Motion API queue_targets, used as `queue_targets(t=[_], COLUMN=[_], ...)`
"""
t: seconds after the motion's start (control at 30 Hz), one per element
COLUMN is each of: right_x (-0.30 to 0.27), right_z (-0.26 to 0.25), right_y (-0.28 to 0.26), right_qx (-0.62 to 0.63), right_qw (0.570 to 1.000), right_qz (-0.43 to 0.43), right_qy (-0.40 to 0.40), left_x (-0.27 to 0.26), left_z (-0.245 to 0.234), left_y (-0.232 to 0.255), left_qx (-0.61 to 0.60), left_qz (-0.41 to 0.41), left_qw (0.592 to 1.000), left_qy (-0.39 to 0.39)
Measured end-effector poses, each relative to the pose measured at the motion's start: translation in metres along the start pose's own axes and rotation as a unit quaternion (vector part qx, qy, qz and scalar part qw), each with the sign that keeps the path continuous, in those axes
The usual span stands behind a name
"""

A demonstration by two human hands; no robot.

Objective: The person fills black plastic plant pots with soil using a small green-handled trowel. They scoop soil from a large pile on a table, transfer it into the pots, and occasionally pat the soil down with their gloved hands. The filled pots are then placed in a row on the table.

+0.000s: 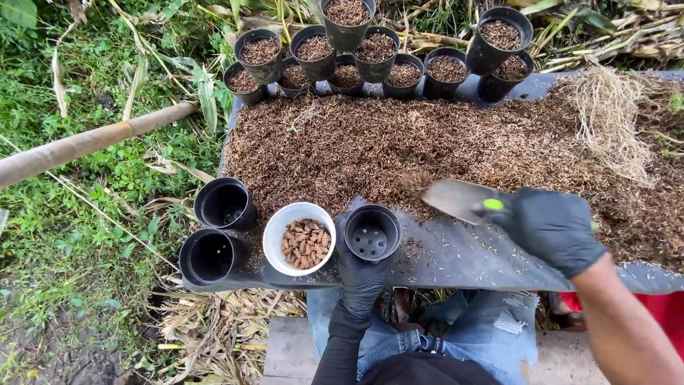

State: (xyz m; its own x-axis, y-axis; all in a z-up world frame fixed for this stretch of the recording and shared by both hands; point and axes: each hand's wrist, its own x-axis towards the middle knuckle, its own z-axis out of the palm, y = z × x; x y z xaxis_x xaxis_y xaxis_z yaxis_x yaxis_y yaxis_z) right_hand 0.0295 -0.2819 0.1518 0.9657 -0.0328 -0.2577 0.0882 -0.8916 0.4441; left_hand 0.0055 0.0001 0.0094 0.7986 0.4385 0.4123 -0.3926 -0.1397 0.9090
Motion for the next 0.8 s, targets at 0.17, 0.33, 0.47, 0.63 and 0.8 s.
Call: queue_targets(t=[0.17, 0.33, 0.47, 0.63, 0.8], right_x=[-0.002, -0.001, -0.013, -0.034, -0.033], right_z=[-0.022, -0.017, -0.025, -0.046, -0.035], right_y=[-0.02, -0.033, -0.015, 0.032, 0.015], right_qx=[-0.001, 0.104, 0.06, 0.006, 0.041], right_qw=[0.987, 0.987, 0.993, 0.997, 0.999], right_qz=[0.019, -0.044, -0.002, 0.02, -0.01], right_qy=[0.158, 0.117, 0.103, 0.072, 0.005], left_x=[0.0, 0.002, 0.004, 0.003, 0.005], left_z=[-0.002, 0.002, 0.001, -0.001, 0.0], left_y=[0.003, 0.007, 0.01, 0.011, 0.011], left_qx=[0.008, 0.01, 0.024, 0.036, 0.043], left_qz=[0.008, 0.015, 0.02, 0.018, 0.019], left_qw=[1.0, 1.0, 0.999, 0.999, 0.999], left_qy=[-0.005, -0.008, -0.008, -0.013, -0.009])
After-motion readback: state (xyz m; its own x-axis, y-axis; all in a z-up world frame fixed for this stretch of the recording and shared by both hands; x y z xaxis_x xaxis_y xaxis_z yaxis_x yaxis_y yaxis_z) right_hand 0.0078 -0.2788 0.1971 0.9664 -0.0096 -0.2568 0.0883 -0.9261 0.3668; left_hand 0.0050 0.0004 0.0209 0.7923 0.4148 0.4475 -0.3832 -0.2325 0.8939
